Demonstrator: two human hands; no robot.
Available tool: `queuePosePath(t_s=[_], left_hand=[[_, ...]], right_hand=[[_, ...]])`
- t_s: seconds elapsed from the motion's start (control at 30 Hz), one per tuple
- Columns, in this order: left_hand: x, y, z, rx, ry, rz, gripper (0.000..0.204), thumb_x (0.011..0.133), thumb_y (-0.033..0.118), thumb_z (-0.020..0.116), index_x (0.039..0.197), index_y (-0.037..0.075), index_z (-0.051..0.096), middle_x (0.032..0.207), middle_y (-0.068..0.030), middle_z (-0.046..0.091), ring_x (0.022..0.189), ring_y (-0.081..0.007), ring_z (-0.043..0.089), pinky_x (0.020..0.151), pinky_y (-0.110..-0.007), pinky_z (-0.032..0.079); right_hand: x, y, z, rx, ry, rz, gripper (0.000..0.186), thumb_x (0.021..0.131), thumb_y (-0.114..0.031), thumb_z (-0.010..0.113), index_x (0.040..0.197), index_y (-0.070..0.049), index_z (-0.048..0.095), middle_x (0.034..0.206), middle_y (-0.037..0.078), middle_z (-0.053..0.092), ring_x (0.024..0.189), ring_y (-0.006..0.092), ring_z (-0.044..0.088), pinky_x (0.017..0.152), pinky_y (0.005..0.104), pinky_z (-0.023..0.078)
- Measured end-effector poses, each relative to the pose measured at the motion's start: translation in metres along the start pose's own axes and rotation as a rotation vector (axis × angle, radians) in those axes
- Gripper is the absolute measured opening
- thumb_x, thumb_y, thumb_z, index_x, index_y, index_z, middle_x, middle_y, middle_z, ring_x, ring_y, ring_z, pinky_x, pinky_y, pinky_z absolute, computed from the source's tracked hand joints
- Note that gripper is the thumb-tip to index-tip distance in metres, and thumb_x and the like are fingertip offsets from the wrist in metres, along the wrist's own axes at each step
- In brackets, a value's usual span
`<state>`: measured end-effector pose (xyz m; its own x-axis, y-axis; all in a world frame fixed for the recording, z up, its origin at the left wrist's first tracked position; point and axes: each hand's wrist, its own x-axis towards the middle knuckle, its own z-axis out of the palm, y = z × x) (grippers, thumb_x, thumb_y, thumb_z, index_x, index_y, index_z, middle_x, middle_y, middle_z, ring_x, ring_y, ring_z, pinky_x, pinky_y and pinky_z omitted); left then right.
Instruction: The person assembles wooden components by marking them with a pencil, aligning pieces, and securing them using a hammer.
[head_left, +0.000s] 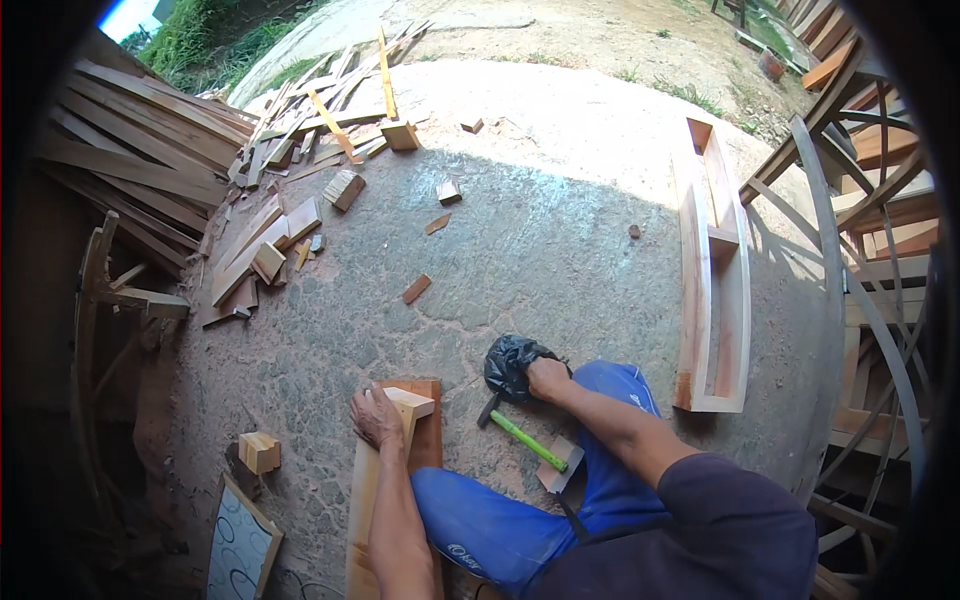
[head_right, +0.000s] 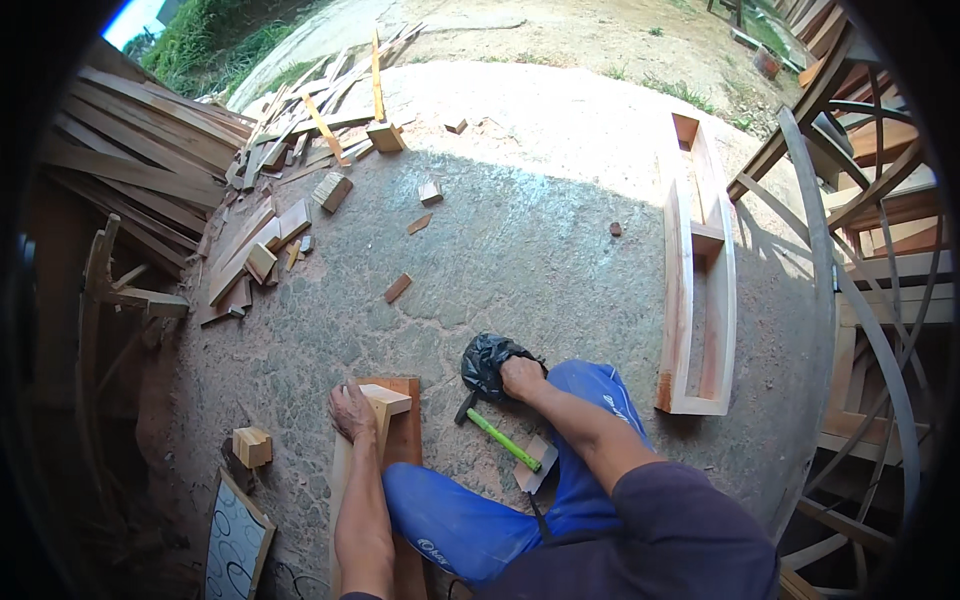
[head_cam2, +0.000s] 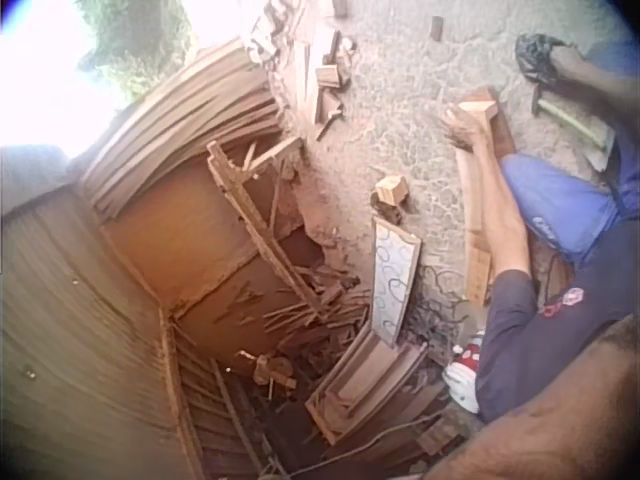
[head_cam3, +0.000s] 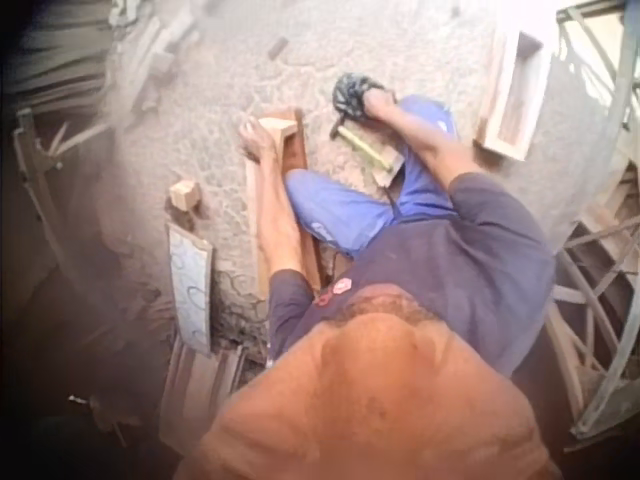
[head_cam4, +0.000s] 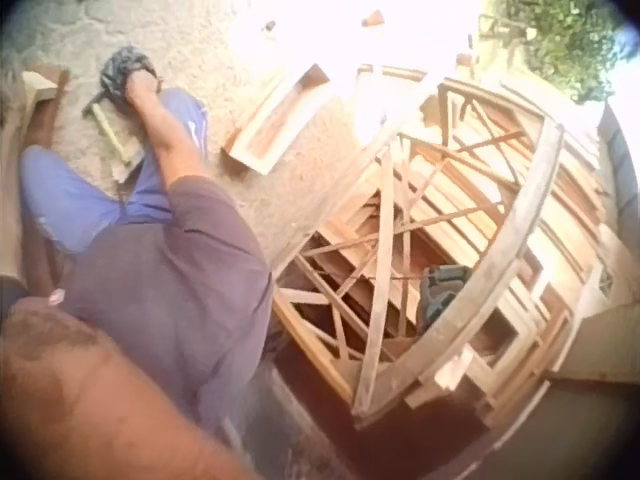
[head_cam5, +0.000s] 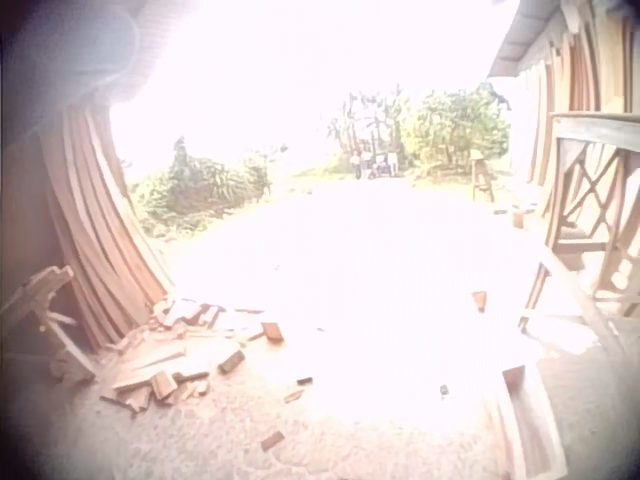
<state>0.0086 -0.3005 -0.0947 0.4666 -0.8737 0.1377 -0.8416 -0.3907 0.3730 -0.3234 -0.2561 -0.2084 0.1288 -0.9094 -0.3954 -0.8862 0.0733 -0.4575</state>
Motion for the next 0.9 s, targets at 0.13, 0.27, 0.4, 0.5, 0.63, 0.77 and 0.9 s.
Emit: queuePosePath(t_s=[0.13,0.27,0.4,0.5,0.63,0.77,0.9], left_hand=[[0.002,-0.004,-0.002,-0.191,-0.017,0.046,0.050,0.099,0.045,0.052,0.119,0.001,0.062,0.119,-0.0202,0.064,0.115,-0.0390,0.058,0.097,-0.049,0.043],[-0.001,-0.018,-0.009,-0.316,-0.077,0.111,0.048,0.097,0.036,0.056,0.124,-0.003,0.060,0.125,-0.0222,0.063,0.117,-0.0402,0.057,0.102,-0.049,0.043],[-0.005,-0.028,0.000,-0.295,-0.034,0.291,0.046,0.091,0.028,0.058,0.123,-0.005,0.059,0.130,-0.0236,0.059,0.120,-0.0424,0.054,0.105,-0.051,0.039],[-0.014,-0.012,-0.006,-0.175,0.028,0.288,0.043,0.093,0.027,0.057,0.122,-0.004,0.060,0.128,-0.0216,0.060,0.120,-0.0398,0.055,0.105,-0.050,0.040],[-0.018,-0.012,-0.009,-0.083,0.173,0.429,0.033,0.095,0.023,0.055,0.115,-0.001,0.064,0.120,-0.0177,0.062,0.116,-0.0368,0.056,0.103,-0.048,0.040],[-0.018,-0.019,-0.015,-0.175,0.128,0.394,0.025,0.096,0.021,0.054,0.105,0.001,0.068,0.111,-0.0151,0.064,0.110,-0.0352,0.057,0.100,-0.047,0.041],[-0.017,-0.016,-0.009,-0.348,0.077,0.383,0.025,0.096,0.021,0.055,0.101,0.001,0.069,0.105,-0.0150,0.066,0.105,-0.0346,0.057,0.098,-0.047,0.042]], right_hand=[[-0.005,-0.001,-0.005,-0.009,0.023,0.043,0.020,0.076,-0.015,0.060,0.086,-0.004,0.074,0.089,0.021,0.073,0.085,0.0383,0.073,0.074,0.0490,0.059],[-0.012,0.003,-0.016,0.141,0.081,0.099,0.017,0.075,-0.016,0.061,0.083,-0.007,0.073,0.089,0.020,0.072,0.086,0.0402,0.071,0.075,0.0509,0.058],[-0.014,0.022,-0.010,0.169,0.255,0.005,0.021,0.079,-0.014,0.055,0.086,-0.007,0.074,0.092,0.020,0.072,0.091,0.0412,0.070,0.083,0.0504,0.057],[-0.020,0.020,-0.020,0.165,0.269,0.034,0.017,0.080,-0.019,0.063,0.088,-0.006,0.071,0.092,0.020,0.070,0.089,0.0411,0.068,0.080,0.0490,0.055],[-0.022,-0.023,-0.062,0.713,0.549,0.136,0.022,0.091,-0.024,0.067,0.097,-0.004,0.072,0.084,0.012,0.071,0.083,0.0276,0.071,0.071,0.0398,0.054],[-0.023,-0.125,-0.097,1.384,0.282,0.078,0.022,0.095,-0.020,0.069,0.101,0.001,0.069,0.082,0.007,0.069,0.079,0.0119,0.067,0.068,0.0302,0.054],[0.012,-0.201,-0.059,1.548,-0.061,-0.051,0.018,0.093,-0.013,0.067,0.103,0.002,0.069,0.088,0.009,0.070,0.076,0.0143,0.067,0.067,0.0290,0.054]])
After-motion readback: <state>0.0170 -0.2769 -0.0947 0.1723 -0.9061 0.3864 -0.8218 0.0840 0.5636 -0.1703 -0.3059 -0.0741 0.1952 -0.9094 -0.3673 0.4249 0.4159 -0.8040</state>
